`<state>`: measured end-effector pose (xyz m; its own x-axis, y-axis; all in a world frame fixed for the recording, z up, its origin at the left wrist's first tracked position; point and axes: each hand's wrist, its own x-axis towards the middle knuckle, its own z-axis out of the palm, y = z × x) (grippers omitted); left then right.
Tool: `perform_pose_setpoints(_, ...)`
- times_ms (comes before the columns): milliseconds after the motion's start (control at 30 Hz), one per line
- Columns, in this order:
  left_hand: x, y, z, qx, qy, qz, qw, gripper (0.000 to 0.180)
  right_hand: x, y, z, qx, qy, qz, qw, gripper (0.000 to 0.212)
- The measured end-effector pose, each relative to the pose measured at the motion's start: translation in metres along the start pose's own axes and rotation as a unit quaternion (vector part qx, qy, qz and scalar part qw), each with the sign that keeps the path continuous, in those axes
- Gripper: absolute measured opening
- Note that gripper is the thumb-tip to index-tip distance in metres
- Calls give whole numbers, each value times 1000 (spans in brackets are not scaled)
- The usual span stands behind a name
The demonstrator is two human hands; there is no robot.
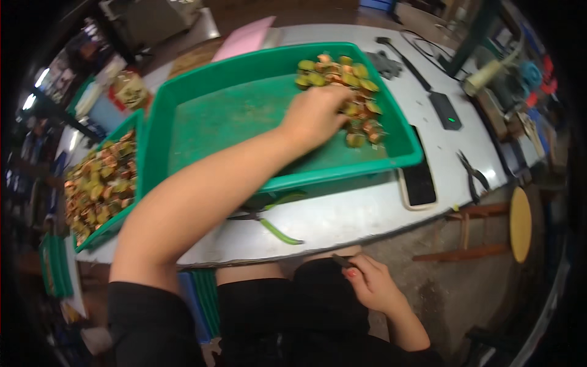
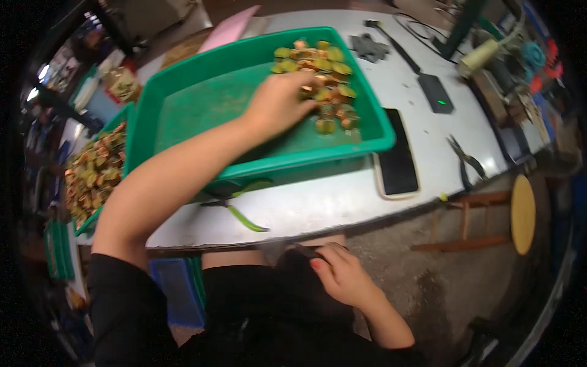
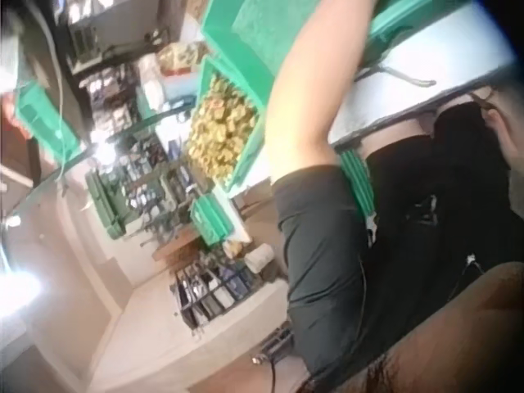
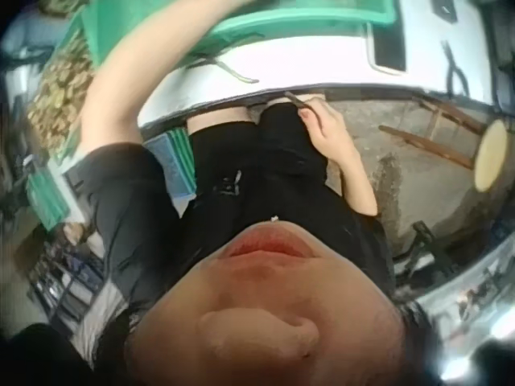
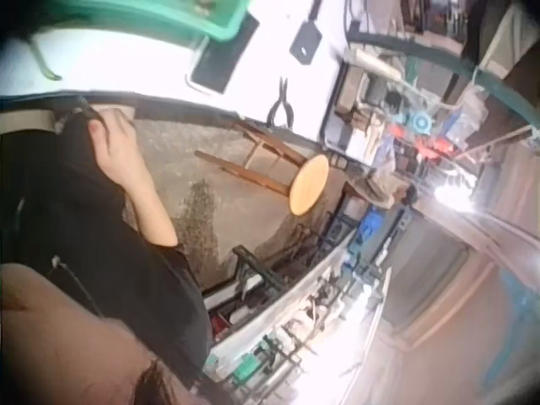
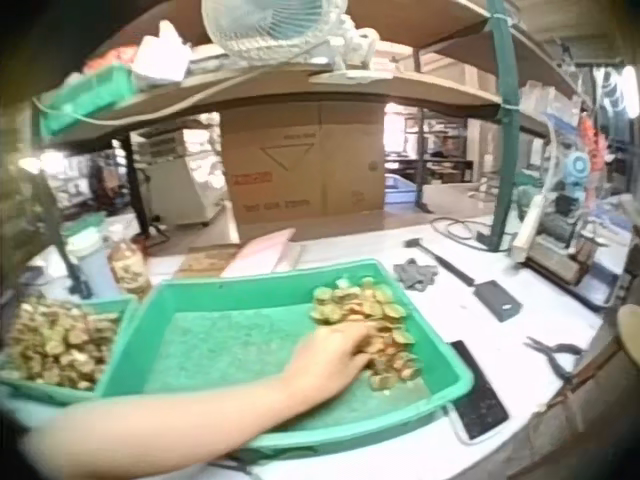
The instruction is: Trimming and sorting small gold-colored metal components at a workbench using nippers.
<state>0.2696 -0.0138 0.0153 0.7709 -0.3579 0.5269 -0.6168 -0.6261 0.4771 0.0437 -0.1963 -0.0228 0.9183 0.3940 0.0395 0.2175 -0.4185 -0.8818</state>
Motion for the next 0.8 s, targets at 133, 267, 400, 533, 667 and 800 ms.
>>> perform_pose_setpoints(133,-1,-15,5,-54,24,-16,998,23,-9,1,4,-28,-7,33,999,20)
perform_pose_setpoints(267,14,-11,43,-85,50,27,995,28,-22,19,6,2,-19,55,998,24)
perform_pose_setpoints(400,1,-14,27,-125,95,-13,987,25,-19,25,8,36,-51,80,995,38)
perform_pose_setpoints(533,12,-1,5,-251,145,-36,956,26,-23,32,2,52,-55,113,991,43)
perform_pose_setpoints(667,6,14,-53,-701,19,-240,671,24,-26,23,5,56,-32,119,991,28)
perform_pose_setpoints(800,-26,55,-78,-786,84,-215,574,22,-30,17,4,56,-25,115,991,17)
